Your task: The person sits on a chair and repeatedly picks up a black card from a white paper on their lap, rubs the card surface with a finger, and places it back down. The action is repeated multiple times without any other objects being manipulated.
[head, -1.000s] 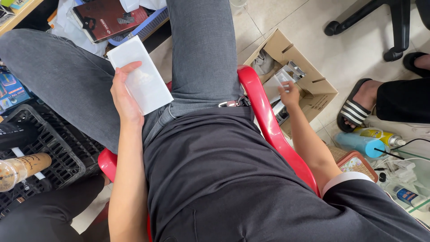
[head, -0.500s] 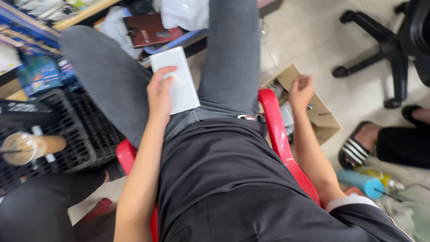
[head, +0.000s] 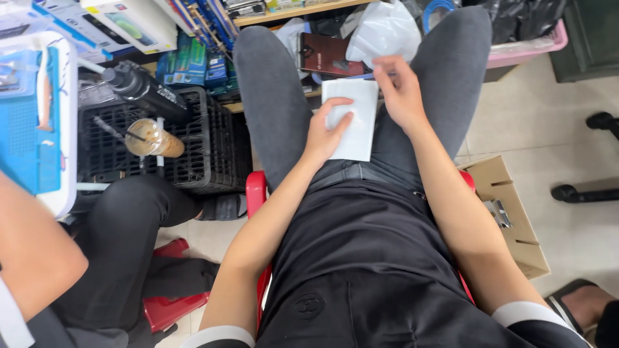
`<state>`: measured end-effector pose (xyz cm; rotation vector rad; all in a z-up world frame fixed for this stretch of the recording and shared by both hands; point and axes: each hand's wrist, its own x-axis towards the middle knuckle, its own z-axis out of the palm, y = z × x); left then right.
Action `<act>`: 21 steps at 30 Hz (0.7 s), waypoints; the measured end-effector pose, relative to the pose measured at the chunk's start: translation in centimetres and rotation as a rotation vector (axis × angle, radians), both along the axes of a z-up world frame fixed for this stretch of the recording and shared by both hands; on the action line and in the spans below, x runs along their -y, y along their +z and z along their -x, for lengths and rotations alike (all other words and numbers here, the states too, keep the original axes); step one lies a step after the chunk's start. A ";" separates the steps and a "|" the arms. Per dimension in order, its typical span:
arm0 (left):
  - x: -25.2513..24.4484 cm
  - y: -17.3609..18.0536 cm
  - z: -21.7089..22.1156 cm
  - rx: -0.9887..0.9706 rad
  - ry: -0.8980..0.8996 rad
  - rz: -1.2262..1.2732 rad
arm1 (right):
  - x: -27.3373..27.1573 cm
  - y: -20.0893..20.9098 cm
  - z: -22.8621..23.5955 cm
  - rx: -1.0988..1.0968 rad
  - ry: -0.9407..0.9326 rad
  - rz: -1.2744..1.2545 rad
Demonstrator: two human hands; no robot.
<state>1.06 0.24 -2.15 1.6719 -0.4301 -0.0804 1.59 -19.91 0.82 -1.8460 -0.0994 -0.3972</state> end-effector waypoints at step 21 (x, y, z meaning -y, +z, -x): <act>1.1 -0.4 0.8 -0.229 0.006 0.011 | 0.8 -3.3 -0.3 -0.312 -0.062 -0.228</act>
